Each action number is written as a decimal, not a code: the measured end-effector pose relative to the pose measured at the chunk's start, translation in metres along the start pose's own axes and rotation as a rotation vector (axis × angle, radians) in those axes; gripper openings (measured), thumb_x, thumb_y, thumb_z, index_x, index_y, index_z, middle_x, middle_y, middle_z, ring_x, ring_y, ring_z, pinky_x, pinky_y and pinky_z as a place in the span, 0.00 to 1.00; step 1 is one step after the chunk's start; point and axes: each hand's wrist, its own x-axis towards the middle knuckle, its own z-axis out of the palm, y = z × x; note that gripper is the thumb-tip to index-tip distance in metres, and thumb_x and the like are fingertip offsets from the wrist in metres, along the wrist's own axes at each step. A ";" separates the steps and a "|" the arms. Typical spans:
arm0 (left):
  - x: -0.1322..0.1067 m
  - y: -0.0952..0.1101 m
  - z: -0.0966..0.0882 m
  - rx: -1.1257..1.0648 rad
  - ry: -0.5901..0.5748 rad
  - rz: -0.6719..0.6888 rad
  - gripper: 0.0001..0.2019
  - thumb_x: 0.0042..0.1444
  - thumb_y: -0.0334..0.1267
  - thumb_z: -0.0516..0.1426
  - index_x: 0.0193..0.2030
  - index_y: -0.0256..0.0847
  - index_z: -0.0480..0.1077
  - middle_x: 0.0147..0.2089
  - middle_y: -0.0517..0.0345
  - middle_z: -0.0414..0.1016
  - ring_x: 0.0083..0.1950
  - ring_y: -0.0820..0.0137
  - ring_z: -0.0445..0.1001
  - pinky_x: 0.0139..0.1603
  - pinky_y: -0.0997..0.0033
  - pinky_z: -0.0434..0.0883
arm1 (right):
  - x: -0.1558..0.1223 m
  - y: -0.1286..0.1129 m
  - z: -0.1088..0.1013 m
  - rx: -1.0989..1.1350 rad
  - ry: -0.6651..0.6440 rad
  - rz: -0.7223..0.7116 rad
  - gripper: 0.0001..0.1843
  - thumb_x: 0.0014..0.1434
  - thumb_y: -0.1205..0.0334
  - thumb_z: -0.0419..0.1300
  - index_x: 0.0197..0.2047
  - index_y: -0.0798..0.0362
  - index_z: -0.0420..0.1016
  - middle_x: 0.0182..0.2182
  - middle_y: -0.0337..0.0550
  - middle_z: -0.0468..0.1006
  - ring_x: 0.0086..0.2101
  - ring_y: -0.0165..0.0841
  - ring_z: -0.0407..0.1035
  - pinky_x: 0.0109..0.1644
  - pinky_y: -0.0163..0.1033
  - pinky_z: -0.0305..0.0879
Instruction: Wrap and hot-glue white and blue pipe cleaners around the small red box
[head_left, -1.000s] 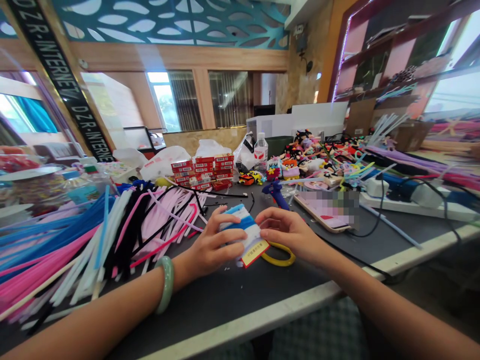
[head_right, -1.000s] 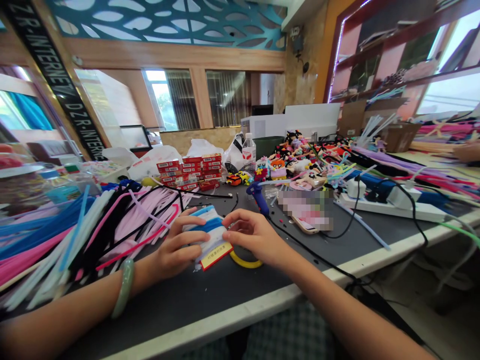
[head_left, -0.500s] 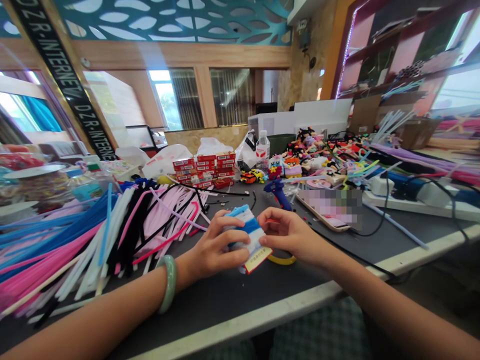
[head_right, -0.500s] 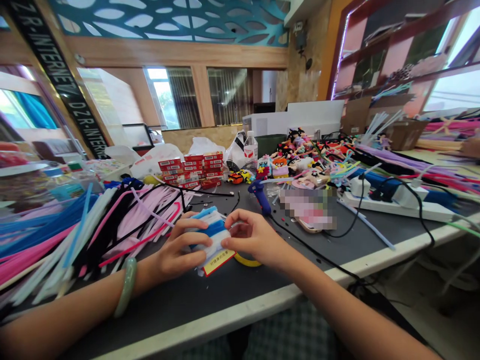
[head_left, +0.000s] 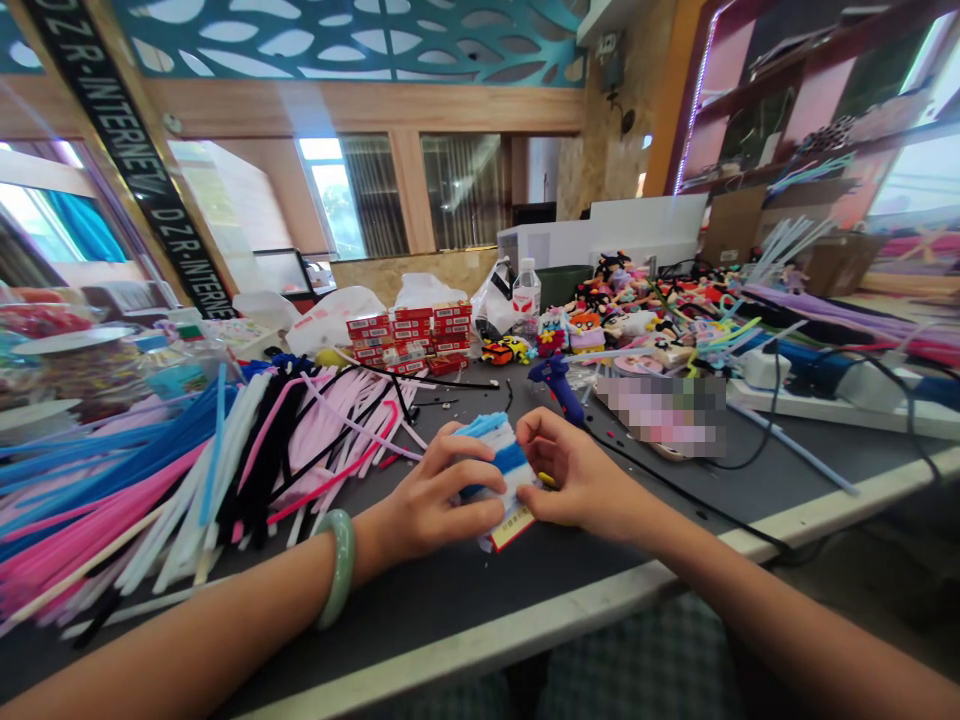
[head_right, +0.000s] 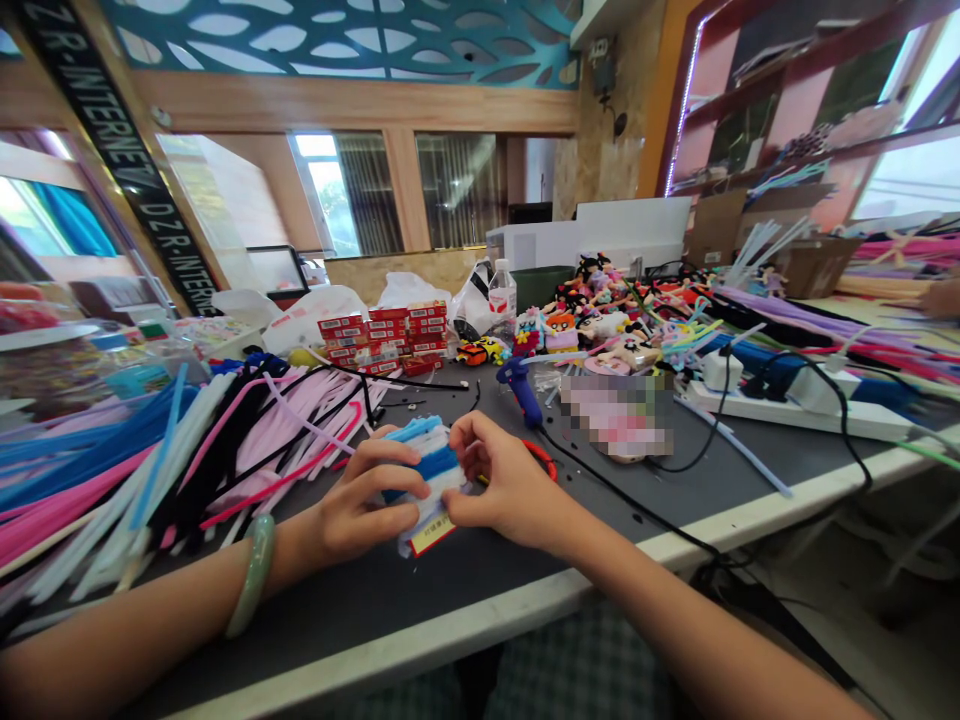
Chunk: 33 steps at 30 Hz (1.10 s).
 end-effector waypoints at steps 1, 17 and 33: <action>0.000 0.000 0.000 -0.001 0.001 -0.013 0.08 0.59 0.29 0.53 0.30 0.41 0.66 0.33 0.58 0.74 0.46 0.68 0.66 0.55 0.55 0.67 | 0.000 0.000 0.001 -0.012 0.006 -0.009 0.19 0.42 0.73 0.60 0.36 0.49 0.57 0.30 0.31 0.61 0.29 0.25 0.58 0.33 0.32 0.57; 0.000 0.000 0.006 0.024 0.016 -0.092 0.10 0.60 0.28 0.52 0.41 0.43 0.71 0.36 0.56 0.71 0.43 0.68 0.65 0.46 0.62 0.70 | 0.004 0.001 -0.003 0.053 0.073 0.023 0.17 0.42 0.69 0.62 0.35 0.50 0.59 0.30 0.32 0.64 0.29 0.25 0.61 0.34 0.33 0.60; 0.000 0.003 0.016 -0.107 0.070 -0.537 0.11 0.51 0.26 0.58 0.41 0.40 0.72 0.41 0.54 0.67 0.44 0.66 0.67 0.44 0.65 0.69 | 0.002 -0.011 -0.005 -0.246 0.274 -0.048 0.09 0.54 0.56 0.58 0.36 0.51 0.64 0.32 0.38 0.69 0.31 0.30 0.66 0.36 0.38 0.64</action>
